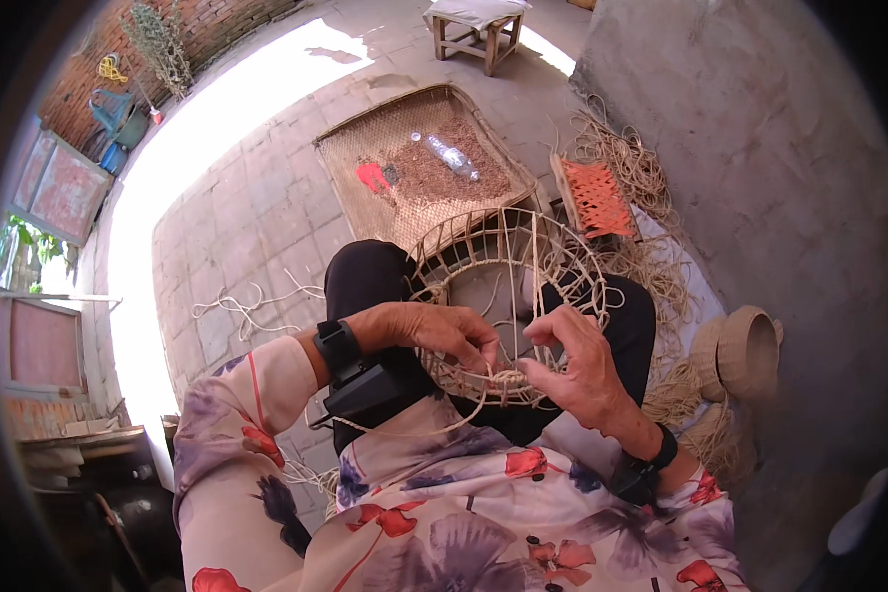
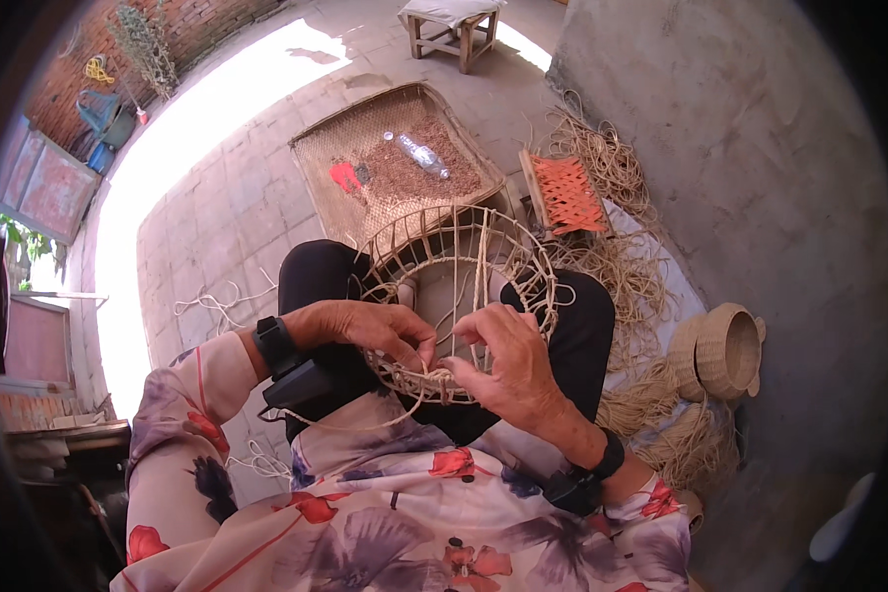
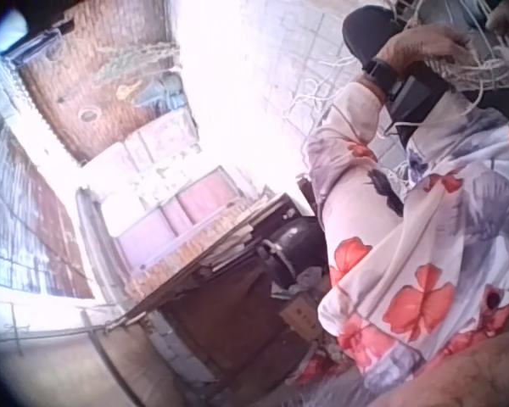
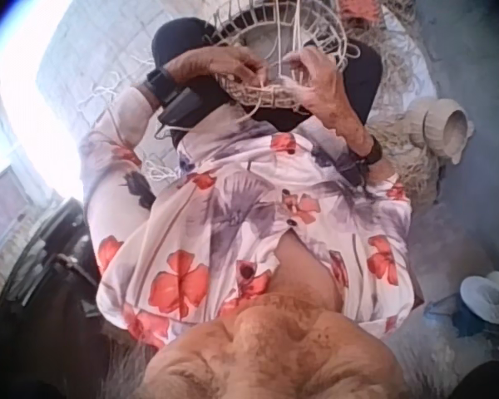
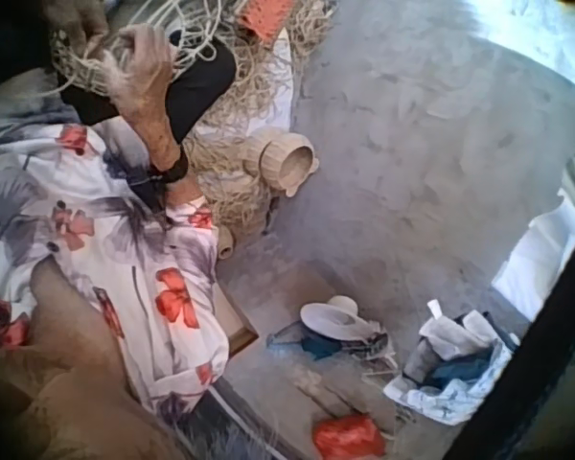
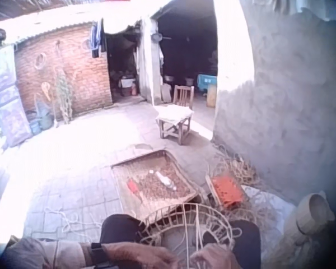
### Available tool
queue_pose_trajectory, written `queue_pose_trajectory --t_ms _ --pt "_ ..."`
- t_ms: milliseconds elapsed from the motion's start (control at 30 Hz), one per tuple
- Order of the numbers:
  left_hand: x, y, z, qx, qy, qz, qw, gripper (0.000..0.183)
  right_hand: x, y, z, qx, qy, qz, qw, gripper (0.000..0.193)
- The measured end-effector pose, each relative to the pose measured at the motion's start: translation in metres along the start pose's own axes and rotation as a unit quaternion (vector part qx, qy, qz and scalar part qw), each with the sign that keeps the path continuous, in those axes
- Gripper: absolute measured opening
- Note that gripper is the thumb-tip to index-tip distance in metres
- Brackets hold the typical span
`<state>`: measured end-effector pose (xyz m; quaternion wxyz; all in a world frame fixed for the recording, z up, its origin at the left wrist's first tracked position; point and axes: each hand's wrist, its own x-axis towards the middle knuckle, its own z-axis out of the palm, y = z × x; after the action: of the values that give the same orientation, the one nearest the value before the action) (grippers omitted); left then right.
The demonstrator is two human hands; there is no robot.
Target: Weaving thin strips of bamboo or wicker into a circular frame to create a basket or furniture component.
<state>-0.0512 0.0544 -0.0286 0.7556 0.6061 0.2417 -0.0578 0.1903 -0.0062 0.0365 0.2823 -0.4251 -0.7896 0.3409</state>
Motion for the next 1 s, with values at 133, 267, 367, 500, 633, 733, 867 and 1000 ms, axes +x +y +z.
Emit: queue_pose_trajectory --t_ms 133,267,367,500,633,733,867,1000 --pt "-0.008 0.002 0.008 -0.064 0.023 0.022 0.997 0.015 0.009 0.012 -0.008 0.154 -0.006 0.108 0.982 0.015" --pt "-0.012 0.022 0.01 0.083 0.08 0.049 0.992 0.013 0.012 0.013 -0.002 0.233 -0.048 0.198 0.951 0.01" --pt "-0.027 0.044 0.007 0.287 0.135 0.07 0.946 0.008 0.018 0.009 0.001 0.175 -0.108 0.158 0.966 0.009" --pt "-0.045 0.069 0.001 0.427 0.291 0.135 0.846 0.012 0.026 0.0 0.013 0.044 -0.163 0.077 0.983 0.016" --pt "-0.079 0.077 -0.031 0.464 0.468 0.119 0.743 0.016 0.034 -0.003 0.029 -0.035 -0.165 0.068 0.983 0.021" --pt "-0.145 0.05 -0.072 0.479 0.632 0.1 0.601 0.003 0.039 0.001 0.037 -0.031 -0.173 0.079 0.981 0.021" --pt "-0.315 -0.031 -0.12 0.379 0.777 -0.014 0.502 0.013 0.042 0.01 0.039 0.03 -0.164 0.073 0.983 0.021" --pt "-0.509 -0.12 -0.085 0.304 0.88 -0.163 0.326 0.032 0.044 0.011 0.038 0.034 -0.176 0.082 0.98 0.02"
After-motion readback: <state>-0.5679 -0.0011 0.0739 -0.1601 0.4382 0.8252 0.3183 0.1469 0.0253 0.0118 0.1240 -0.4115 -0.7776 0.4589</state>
